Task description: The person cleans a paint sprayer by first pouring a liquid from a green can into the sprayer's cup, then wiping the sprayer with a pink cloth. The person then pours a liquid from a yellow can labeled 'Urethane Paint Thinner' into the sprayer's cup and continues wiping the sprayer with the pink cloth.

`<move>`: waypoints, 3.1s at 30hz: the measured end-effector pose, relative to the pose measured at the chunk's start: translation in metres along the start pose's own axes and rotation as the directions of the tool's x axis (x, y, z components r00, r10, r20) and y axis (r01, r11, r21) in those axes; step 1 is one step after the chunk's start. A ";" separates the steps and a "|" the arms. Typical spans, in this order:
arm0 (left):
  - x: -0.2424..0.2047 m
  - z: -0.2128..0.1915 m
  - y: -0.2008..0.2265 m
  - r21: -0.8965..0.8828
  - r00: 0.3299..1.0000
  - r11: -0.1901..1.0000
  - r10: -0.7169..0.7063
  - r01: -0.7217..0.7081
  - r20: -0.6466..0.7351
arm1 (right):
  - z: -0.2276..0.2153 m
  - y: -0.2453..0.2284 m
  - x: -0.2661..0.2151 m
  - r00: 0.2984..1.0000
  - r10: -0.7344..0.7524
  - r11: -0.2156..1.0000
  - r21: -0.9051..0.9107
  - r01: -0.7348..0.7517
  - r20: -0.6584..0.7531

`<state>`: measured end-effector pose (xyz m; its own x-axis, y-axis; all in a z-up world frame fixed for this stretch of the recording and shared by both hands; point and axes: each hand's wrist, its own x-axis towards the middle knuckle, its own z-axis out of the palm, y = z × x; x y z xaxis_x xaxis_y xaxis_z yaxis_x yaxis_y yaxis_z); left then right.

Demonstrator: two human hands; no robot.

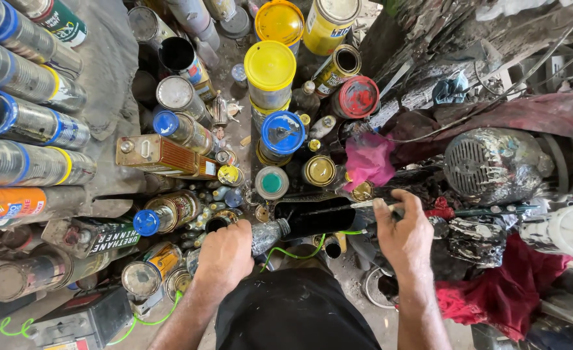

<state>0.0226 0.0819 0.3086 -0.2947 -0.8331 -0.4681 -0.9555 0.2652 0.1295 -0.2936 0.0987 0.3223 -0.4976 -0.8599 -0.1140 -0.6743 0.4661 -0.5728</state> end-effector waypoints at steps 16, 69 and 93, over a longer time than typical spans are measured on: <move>-0.032 -0.014 0.011 -0.641 0.987 0.751 -0.134 0.159 0.087 | 0.075 -0.103 -0.068 0.721 -0.647 0.762 0.163 0.627 0.248; 0.042 -0.123 0.125 -0.491 0.812 0.714 0.187 -0.499 -0.553 | -0.099 -0.067 0.063 0.685 -0.720 0.689 0.001 0.725 -0.111; -0.055 0.149 -0.048 -0.963 0.857 0.260 -0.510 0.068 -0.077 | 0.090 -0.009 0.164 0.747 -0.637 0.756 -0.035 0.653 0.189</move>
<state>0.0874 0.1875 0.1975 0.2335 -0.8863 -0.3999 -0.2844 -0.4555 0.8436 -0.3198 -0.0655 0.2356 0.1608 -0.9789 0.1260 -0.8539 -0.2019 -0.4796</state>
